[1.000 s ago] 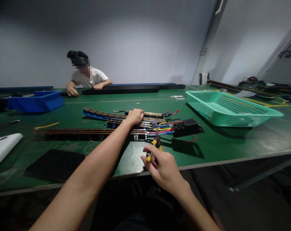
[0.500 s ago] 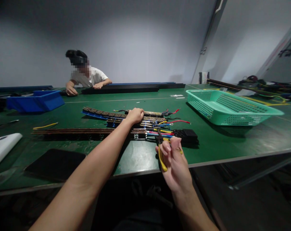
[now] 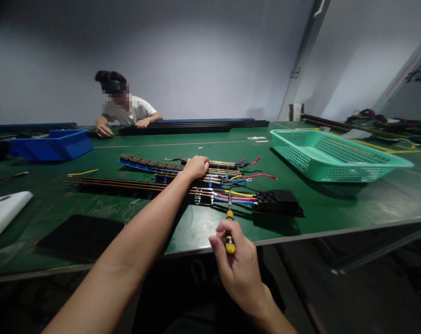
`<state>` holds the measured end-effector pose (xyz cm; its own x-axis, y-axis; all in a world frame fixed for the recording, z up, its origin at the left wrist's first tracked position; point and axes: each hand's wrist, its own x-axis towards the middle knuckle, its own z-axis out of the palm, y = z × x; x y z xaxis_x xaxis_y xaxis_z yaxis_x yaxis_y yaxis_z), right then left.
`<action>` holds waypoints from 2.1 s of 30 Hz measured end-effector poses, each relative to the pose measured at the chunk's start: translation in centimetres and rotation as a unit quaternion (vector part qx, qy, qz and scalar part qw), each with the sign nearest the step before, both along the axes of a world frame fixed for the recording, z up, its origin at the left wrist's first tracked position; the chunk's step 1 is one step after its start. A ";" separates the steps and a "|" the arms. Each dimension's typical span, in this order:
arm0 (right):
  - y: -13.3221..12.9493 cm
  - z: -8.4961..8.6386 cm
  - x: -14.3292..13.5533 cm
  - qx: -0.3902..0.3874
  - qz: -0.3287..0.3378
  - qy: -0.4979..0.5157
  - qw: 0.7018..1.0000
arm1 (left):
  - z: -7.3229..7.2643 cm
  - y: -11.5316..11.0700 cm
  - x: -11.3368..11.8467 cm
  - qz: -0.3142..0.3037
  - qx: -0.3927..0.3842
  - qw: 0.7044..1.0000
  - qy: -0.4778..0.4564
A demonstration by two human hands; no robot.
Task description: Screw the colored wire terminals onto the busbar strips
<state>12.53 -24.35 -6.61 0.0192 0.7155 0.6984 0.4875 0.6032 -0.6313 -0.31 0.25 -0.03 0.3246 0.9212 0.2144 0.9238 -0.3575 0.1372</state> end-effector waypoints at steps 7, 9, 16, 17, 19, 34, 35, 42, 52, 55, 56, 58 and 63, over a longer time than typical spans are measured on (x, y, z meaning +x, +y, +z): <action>2.1 -0.2 2.2 -0.002 0.007 -0.002 1.000 | -0.1 0.2 -0.1 0.004 0.004 1.000 0.002; 2.6 0.0 2.6 -0.010 0.005 -0.009 1.000 | -0.2 0.3 0.0 0.004 0.003 1.000 0.001; -1.3 1.6 1.6 -0.008 0.047 -0.039 0.998 | 0.0 -0.1 0.0 0.005 0.005 1.000 0.001; -1.6 1.8 1.5 -0.004 0.060 -0.036 0.998 | 0.1 -0.2 0.0 0.005 0.005 1.000 0.001; -1.5 2.0 1.5 0.000 0.070 -0.017 0.997 | 0.1 -0.2 0.0 0.003 0.003 1.000 0.002; 7.5 3.0 3.2 -0.088 0.029 0.119 0.989 | 0.3 0.0 0.2 0.007 0.002 1.000 0.012; 7.7 3.2 3.0 -0.078 0.017 0.065 0.995 | 0.2 0.0 0.2 0.007 0.003 1.000 0.012; 7.3 2.8 1.6 -0.077 0.000 -0.065 0.995 | 0.1 -0.1 0.1 0.008 0.009 1.000 0.005; 5.2 2.7 1.7 -0.067 0.006 0.402 0.913 | 0.1 0.0 0.1 0.005 0.007 1.000 0.002; 3.8 2.8 1.5 -0.015 -0.016 0.334 0.942 | 0.1 0.0 0.1 0.004 0.007 1.000 0.004; 3.5 2.9 1.6 0.006 -0.020 0.320 0.947 | 0.1 0.1 0.1 0.005 0.006 1.000 0.005; 3.3 3.5 1.9 0.044 -0.026 0.307 0.950 | 0.1 0.1 0.1 0.007 0.004 1.000 0.005; 5.4 5.3 3.8 0.048 -0.043 0.289 0.955 | 0.0 0.1 0.1 0.009 0.002 1.000 0.000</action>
